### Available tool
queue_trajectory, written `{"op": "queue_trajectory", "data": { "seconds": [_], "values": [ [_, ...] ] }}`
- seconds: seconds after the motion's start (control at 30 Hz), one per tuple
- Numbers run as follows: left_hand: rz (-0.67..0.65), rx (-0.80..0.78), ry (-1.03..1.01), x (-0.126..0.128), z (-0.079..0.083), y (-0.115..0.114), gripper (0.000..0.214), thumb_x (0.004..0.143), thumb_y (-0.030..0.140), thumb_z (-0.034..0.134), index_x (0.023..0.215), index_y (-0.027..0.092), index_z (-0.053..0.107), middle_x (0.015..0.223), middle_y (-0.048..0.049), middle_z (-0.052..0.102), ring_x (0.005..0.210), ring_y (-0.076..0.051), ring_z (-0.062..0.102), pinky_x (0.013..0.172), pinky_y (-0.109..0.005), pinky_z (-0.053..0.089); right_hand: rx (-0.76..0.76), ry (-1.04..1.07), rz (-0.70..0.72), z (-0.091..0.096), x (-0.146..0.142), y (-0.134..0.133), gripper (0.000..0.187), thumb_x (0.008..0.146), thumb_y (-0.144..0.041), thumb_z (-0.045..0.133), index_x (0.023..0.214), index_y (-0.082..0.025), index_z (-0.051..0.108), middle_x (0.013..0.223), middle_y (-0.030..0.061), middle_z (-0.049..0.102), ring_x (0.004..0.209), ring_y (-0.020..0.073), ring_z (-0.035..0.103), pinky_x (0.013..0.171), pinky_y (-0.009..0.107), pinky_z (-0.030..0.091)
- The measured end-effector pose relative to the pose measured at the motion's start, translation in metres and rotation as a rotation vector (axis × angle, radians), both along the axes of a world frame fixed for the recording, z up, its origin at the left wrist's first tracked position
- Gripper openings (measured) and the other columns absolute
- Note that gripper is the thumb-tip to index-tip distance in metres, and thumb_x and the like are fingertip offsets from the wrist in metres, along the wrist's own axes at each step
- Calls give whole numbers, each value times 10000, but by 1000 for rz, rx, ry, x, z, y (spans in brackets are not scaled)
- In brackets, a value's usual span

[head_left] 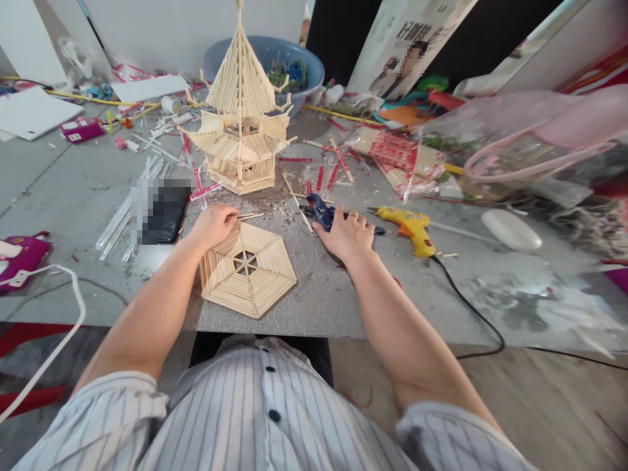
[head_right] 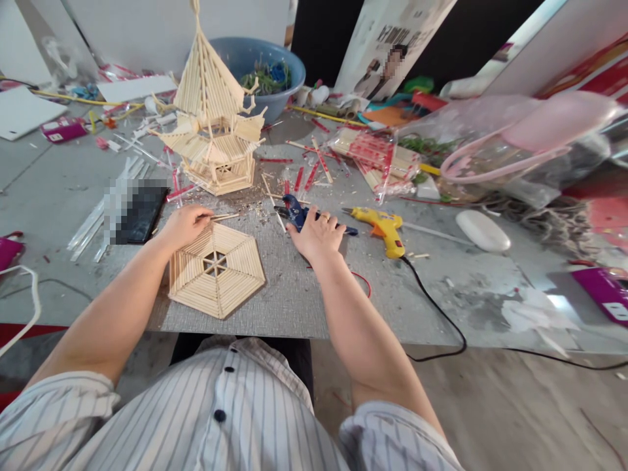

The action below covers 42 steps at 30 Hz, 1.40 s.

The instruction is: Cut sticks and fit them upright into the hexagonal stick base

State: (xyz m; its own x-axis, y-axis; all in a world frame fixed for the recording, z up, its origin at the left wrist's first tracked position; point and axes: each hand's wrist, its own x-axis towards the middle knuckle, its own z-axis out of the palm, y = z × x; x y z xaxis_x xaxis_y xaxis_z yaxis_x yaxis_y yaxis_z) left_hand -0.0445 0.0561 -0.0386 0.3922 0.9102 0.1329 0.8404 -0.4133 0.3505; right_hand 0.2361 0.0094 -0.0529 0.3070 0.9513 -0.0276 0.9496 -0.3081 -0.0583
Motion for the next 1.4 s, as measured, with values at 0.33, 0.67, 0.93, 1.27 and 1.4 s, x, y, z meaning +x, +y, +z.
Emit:
{"op": "queue_trajectory", "data": {
  "seconds": [0.33,0.67,0.93,1.27,1.4],
  "values": [
    [15,28,24,-2,-1,1,262,853,195,482,1018,154,682,1090,-93,697,1047,-218,623,965,-369,464,242,-39,392,6,-14,-10,344,915,-364,425,1094,-176,651,1153,123,616,1083,280,490,894,376,337],
    [122,45,142,12,1,8,268,846,373,545,872,159,703,981,-137,665,1029,-294,587,900,-426,472,130,-128,381,3,-23,-5,317,921,-299,407,973,-144,678,1041,137,665,1030,287,496,824,377,311],
    [171,-151,284,31,18,24,241,738,421,654,792,188,680,899,-132,694,951,-310,641,836,-428,500,141,-142,356,4,-30,-5,338,921,-287,377,975,-138,676,1030,144,679,1003,280,535,819,379,297],
    [4,-239,475,60,30,35,106,724,206,655,796,150,710,876,-152,713,894,-322,668,802,-406,506,81,-126,329,10,-31,-7,356,899,-225,353,948,-110,686,989,154,700,974,275,599,816,375,305],
    [-20,-147,481,57,28,24,239,785,153,549,982,156,685,1004,-176,693,996,-329,643,841,-413,488,70,-123,344,12,-31,-9,342,868,-214,380,915,-109,701,952,157,706,943,280,618,814,384,304]
  ]
}}
